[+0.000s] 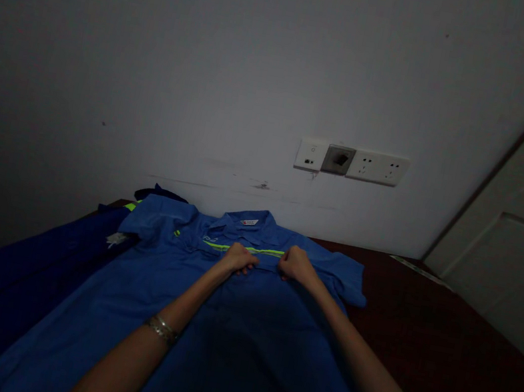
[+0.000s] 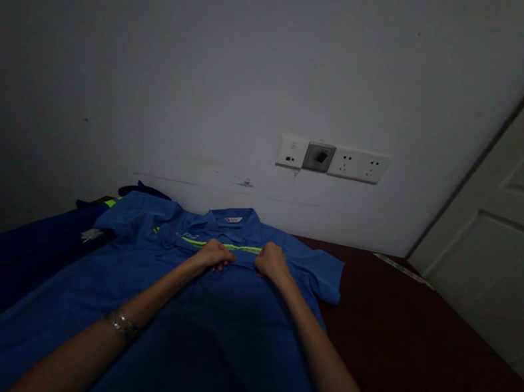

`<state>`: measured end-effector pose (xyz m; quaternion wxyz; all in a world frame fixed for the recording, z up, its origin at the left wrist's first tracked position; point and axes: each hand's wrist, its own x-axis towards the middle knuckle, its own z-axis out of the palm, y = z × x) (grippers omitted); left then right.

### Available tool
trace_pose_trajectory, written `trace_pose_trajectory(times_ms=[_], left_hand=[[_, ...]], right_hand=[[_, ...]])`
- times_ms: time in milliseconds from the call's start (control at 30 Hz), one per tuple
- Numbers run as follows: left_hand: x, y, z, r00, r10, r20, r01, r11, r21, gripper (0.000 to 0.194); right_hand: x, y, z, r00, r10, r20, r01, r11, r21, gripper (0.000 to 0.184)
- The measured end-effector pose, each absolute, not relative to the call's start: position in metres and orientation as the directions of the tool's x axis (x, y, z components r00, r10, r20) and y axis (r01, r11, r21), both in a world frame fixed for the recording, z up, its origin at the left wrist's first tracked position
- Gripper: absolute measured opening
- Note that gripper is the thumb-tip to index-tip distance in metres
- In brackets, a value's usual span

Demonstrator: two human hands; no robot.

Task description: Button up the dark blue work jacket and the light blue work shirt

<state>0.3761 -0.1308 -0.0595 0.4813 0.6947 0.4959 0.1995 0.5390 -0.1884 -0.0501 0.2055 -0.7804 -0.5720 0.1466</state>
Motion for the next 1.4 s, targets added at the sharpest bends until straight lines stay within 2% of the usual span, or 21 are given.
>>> trace_pose_trajectory(times_ms=[200, 400, 533, 800, 967, 1067, 1200, 1300, 1400], left_hand=[[0.381, -0.135, -0.054, 0.437, 0.885, -0.162, 0.383, -0.020, 0.923, 0.025], [0.381, -0.135, -0.050, 0.418, 0.904, -0.087, 0.229, -0.012, 0.973, 0.026], [0.380, -0.134, -0.052, 0.396, 0.916, -0.063, 0.166, -0.005, 0.986, 0.024], [0.381, -0.135, -0.055, 0.350, 0.936, -0.047, 0.113, 0.008, 0.994, 0.026], [0.380, -0.133, -0.057, 0.327, 0.944, -0.036, 0.086, 0.008, 0.996, 0.028], [0.380, -0.132, -0.058, 0.326, 0.945, -0.023, 0.070, 0.000, 0.998, 0.029], [0.380, -0.131, -0.060, 0.330, 0.944, -0.020, 0.112, -0.018, 0.994, 0.033], [0.380, -0.132, -0.059, 0.253, 0.960, 0.117, 0.191, -0.168, 0.967, 0.034], [0.381, -0.137, -0.056, 0.215, 0.880, 0.424, 0.345, -0.475, 0.810, 0.028]], right_hand=[[0.536, -0.192, -0.047, 0.213, 0.974, 0.070, 0.866, -0.156, -0.475, 0.014], [0.539, -0.194, -0.042, 0.204, 0.978, -0.031, 0.750, -0.177, -0.638, 0.013], [0.542, -0.195, -0.038, 0.158, 0.985, -0.063, 0.714, -0.158, -0.682, 0.018], [0.537, -0.199, -0.033, 0.031, 0.998, 0.062, 0.869, 0.004, -0.494, 0.035], [0.532, -0.197, -0.040, 0.005, 0.989, 0.146, 0.905, 0.058, -0.422, 0.033], [0.532, -0.196, -0.040, 0.011, 0.984, 0.180, 0.900, 0.069, -0.431, 0.025], [0.538, -0.196, -0.036, 0.046, 0.985, 0.168, 0.859, 0.047, -0.509, 0.015], [0.545, -0.196, -0.035, 0.068, 0.987, 0.147, 0.825, 0.028, -0.565, 0.015], [0.551, -0.194, -0.037, 0.064, 0.991, 0.115, 0.781, 0.022, -0.624, 0.019]])
